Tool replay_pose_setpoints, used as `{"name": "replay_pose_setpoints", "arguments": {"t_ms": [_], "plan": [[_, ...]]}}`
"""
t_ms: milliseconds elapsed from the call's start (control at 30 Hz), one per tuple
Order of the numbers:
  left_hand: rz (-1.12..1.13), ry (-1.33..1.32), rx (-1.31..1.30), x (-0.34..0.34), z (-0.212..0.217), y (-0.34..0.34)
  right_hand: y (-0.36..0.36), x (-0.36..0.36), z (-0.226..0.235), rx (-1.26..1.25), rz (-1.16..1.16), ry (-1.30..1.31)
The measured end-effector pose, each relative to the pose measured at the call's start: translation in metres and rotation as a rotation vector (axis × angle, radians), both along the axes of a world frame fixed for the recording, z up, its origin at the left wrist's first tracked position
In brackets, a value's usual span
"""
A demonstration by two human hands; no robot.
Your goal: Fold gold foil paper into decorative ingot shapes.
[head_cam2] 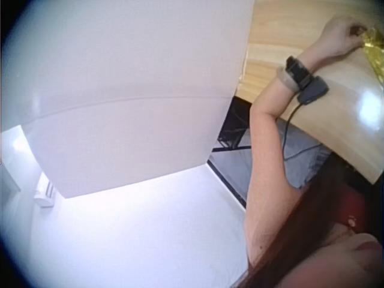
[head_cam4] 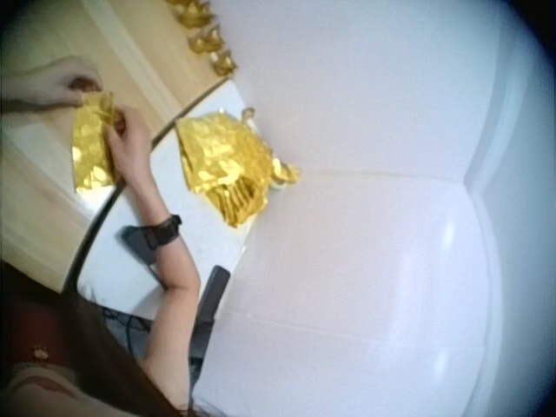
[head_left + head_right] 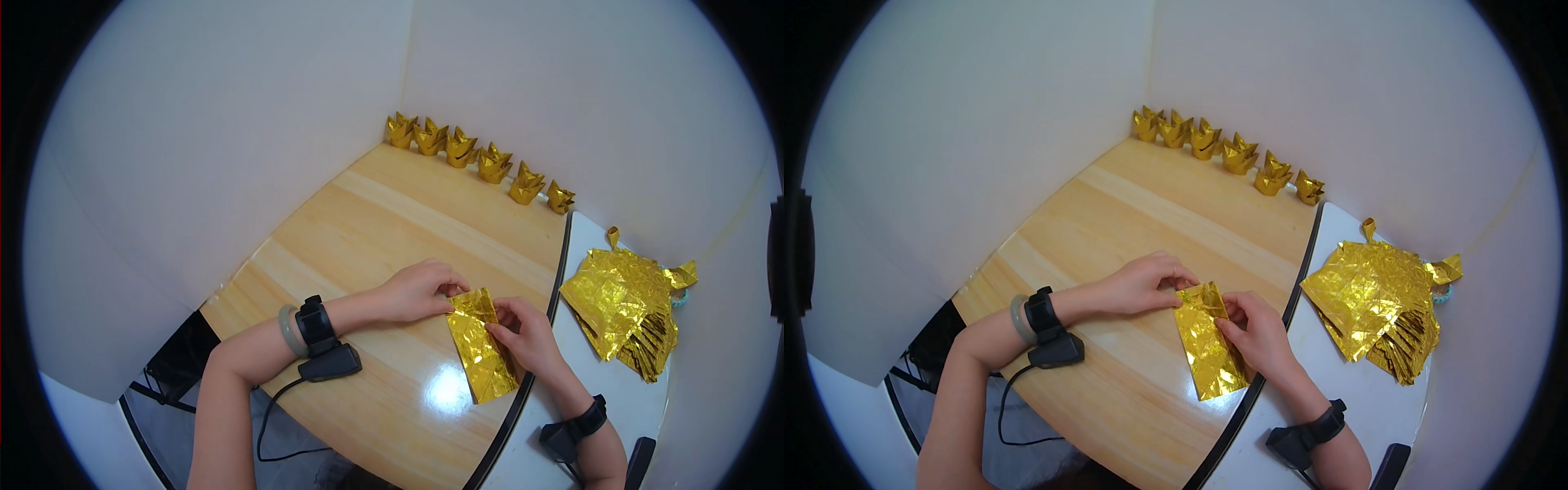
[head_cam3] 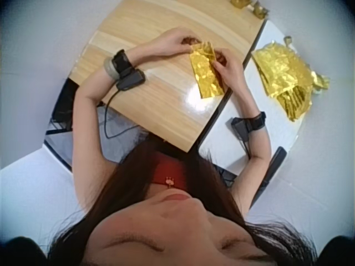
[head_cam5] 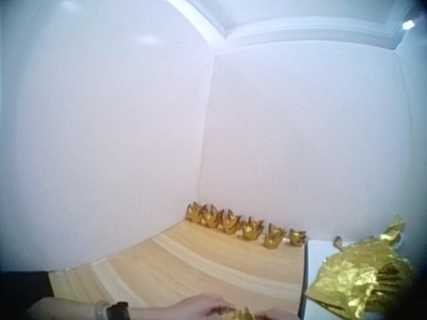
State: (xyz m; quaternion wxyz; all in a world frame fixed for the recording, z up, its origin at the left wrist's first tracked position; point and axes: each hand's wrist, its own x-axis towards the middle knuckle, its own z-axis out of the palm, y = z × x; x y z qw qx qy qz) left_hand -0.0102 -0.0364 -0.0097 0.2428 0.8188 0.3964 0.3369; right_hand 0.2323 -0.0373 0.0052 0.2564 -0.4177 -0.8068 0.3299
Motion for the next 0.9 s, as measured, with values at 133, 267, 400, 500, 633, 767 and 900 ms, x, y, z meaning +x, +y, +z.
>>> {"name": "replay_pose_setpoints", "arguments": {"t_ms": [133, 267, 400, 500, 633, 767, 900], "plan": [[0.000, -0.027, -0.035, -0.001, -0.001, 0.002, 0.001, 0.003, -0.001, -0.072, -0.017, 0.009], [0.009, -0.035, -0.176, -0.002, 0.001, 0.003, 0.001, 0.001, -0.003, -0.035, -0.011, 0.017], [-0.069, -0.167, -0.325, -0.005, -0.002, 0.007, -0.001, 0.000, 0.004, 0.060, 0.063, 0.068], [-0.125, -0.152, -0.423, -0.011, 0.006, 0.010, -0.001, 0.002, 0.004, 0.144, 0.146, 0.003], [-0.182, -0.158, -0.401, -0.018, 0.001, 0.013, -0.002, -0.002, 0.007, 0.438, 0.257, -0.071], [-0.241, -0.157, -0.330, -0.023, 0.000, 0.013, -0.005, -0.003, 0.006, 0.493, 0.311, -0.107], [-0.263, -0.151, -0.275, -0.023, 0.000, 0.013, -0.003, 0.000, 0.003, 0.588, 0.384, -0.173]]}}
